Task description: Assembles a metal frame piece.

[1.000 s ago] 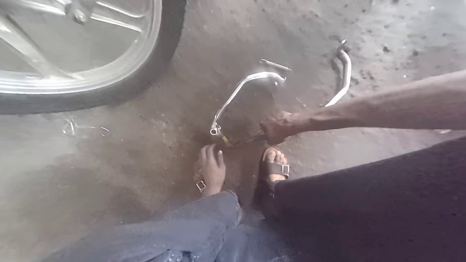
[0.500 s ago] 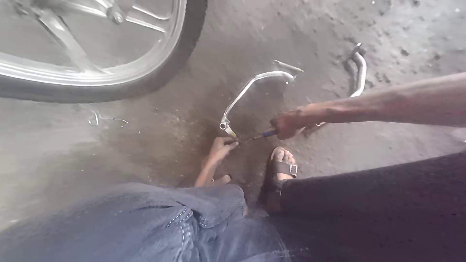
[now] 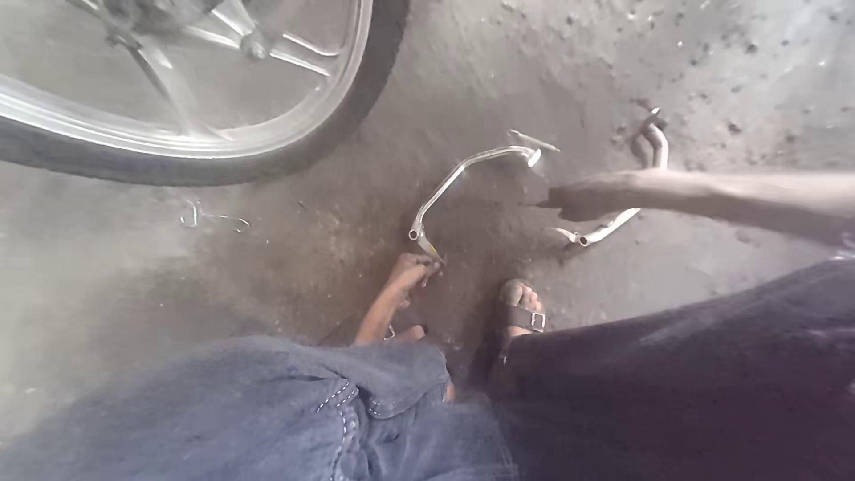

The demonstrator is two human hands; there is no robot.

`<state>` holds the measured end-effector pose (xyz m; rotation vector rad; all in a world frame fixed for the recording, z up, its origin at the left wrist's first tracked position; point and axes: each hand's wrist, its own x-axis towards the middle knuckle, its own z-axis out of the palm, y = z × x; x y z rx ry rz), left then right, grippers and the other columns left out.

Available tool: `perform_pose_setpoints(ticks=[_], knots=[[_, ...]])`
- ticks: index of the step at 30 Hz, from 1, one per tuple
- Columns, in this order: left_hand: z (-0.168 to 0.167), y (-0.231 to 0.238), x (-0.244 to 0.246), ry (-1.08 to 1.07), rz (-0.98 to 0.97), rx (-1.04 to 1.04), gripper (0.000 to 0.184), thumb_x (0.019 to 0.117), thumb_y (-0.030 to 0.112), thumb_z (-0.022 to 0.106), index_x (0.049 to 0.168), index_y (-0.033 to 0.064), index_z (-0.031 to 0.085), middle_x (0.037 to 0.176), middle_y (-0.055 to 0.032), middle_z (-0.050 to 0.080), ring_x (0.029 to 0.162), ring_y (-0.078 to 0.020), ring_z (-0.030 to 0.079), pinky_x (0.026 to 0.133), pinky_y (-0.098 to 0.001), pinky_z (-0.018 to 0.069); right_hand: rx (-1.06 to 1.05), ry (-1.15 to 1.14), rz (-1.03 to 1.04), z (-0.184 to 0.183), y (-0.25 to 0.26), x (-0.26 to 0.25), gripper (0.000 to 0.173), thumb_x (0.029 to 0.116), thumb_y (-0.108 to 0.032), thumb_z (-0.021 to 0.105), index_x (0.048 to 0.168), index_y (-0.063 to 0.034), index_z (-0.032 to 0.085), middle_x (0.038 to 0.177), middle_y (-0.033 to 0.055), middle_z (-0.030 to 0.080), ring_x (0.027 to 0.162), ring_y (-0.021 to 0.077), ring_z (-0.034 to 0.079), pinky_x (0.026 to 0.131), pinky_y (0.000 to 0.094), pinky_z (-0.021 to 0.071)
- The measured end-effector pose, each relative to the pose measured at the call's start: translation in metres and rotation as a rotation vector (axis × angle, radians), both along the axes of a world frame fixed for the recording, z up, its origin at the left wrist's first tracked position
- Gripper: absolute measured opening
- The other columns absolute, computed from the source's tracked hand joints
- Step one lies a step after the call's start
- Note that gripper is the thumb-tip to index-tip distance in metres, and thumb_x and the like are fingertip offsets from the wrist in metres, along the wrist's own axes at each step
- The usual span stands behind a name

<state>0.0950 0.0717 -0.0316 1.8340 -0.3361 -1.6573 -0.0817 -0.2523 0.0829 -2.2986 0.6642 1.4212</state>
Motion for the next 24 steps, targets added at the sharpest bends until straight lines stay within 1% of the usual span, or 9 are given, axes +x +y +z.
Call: perform_pose_setpoints(ticks=[2, 4, 6, 9, 13, 17, 20, 22, 24], knots=[[0.001, 0.001, -0.001, 0.014, 0.017, -0.015, 0.015, 0.0996, 0.018, 0.067, 0.1, 0.0046, 0.074, 0.08, -0.0056, 0.068, 0.05, -0.0059, 0.045, 0.046, -0.0206, 0.037, -0.125, -0.228, -0.041, -0.016, 0.007, -0.029, 0.024, 0.0965, -0.028, 0.069, 0.104, -0.0055, 0.064, 0.093, 0.0192, 0.066, 0.09, 0.0414, 0.066, 0.075, 0.0647, 0.0515], [0.003, -0.001, 0.001, -0.011, -0.004, -0.008, 0.016, 0.0996, 0.019, 0.067, 0.102, 0.0048, 0.075, 0.081, -0.0056, 0.07, 0.051, -0.0061, 0.047, 0.047, -0.0214, 0.0375, -0.196, -0.519, -0.131, -0.024, 0.037, -0.037, 0.034, 0.0937, -0.022, 0.072, 0.121, -0.0017, 0.064, 0.119, 0.0267, 0.063, 0.114, 0.0495, 0.059, 0.096, 0.0691, 0.043], [0.004, 0.0, 0.0, -0.014, -0.016, -0.01, 0.017, 0.0995, 0.019, 0.067, 0.104, 0.0049, 0.075, 0.079, -0.0051, 0.069, 0.053, -0.0065, 0.048, 0.05, -0.0224, 0.04, -0.178, -0.761, -0.2, -0.038, 0.083, -0.031, 0.042, 0.0924, -0.016, 0.069, 0.133, -0.0044, 0.062, 0.133, 0.0246, 0.061, 0.123, 0.0474, 0.057, 0.103, 0.0668, 0.0425], [0.003, 0.001, 0.002, 0.002, -0.008, -0.019, 0.018, 0.0993, 0.019, 0.067, 0.106, 0.0043, 0.074, 0.078, -0.0049, 0.067, 0.052, -0.0067, 0.048, 0.049, -0.0223, 0.0399, 0.029, -0.936, -0.293, -0.067, 0.148, -0.011, 0.037, 0.0912, -0.008, 0.071, 0.128, -0.0058, 0.068, 0.129, 0.0185, 0.064, 0.121, 0.0385, 0.061, 0.103, 0.0565, 0.0497], [0.002, 0.004, 0.005, 0.03, -0.008, -0.068, 0.016, 0.099, 0.017, 0.067, 0.105, 0.0052, 0.074, 0.081, -0.0037, 0.067, 0.054, -0.0056, 0.045, 0.05, -0.0213, 0.0374, 0.173, -1.092, -0.261, -0.115, 0.187, 0.005, 0.038, 0.0951, -0.009, 0.068, 0.132, -0.0175, 0.068, 0.123, 0.0141, 0.063, 0.114, 0.0338, 0.06, 0.095, 0.0503, 0.0536], [0.0, 0.003, 0.003, 0.028, 0.012, -0.064, 0.017, 0.0997, 0.019, 0.067, 0.101, 0.0042, 0.074, 0.076, -0.0036, 0.064, 0.053, -0.0064, 0.045, 0.051, -0.0215, 0.0391, 0.133, -1.103, -0.208, -0.135, 0.197, 0.008, 0.019, 0.0966, -0.017, 0.069, 0.114, -0.0132, 0.075, 0.116, 0.0133, 0.065, 0.109, 0.0317, 0.062, 0.092, 0.0471, 0.0531], [-0.007, 0.007, 0.003, 0.015, -0.028, -0.11, 0.018, 0.1015, 0.02, 0.065, 0.101, 0.0043, 0.074, 0.081, -0.0042, 0.067, 0.054, -0.0058, 0.047, 0.051, -0.0209, 0.0408, 0.098, -1.126, -0.098, -0.136, 0.193, 0.009, 0.01, 0.0966, -0.01, 0.066, 0.102, -0.0086, 0.074, 0.108, 0.0125, 0.067, 0.103, 0.0309, 0.064, 0.088, 0.0453, 0.055], [-0.007, 0.008, 0.004, 0.015, -0.023, -0.132, 0.017, 0.1014, 0.018, 0.064, 0.102, 0.0034, 0.073, 0.08, -0.0045, 0.067, 0.054, -0.0058, 0.047, 0.052, -0.021, 0.0406, 0.057, -1.128, -0.016, -0.136, 0.189, 0.012, 0.012, 0.0953, -0.001, 0.064, 0.101, -0.0064, 0.073, 0.11, 0.0135, 0.067, 0.104, 0.0323, 0.065, 0.088, 0.0455, 0.0557], [-0.008, 0.009, 0.004, 0.028, -0.003, -0.146, 0.017, 0.1016, 0.016, 0.064, 0.105, 0.0038, 0.074, 0.084, -0.0053, 0.069, 0.055, -0.0059, 0.049, 0.052, -0.0213, 0.0418, 0.031, -1.095, -0.11, -0.132, 0.19, 0.01, 0.013, 0.0955, 0.0, 0.062, 0.102, -0.0044, 0.072, 0.113, 0.0151, 0.066, 0.105, 0.0335, 0.065, 0.089, 0.047, 0.0557]])
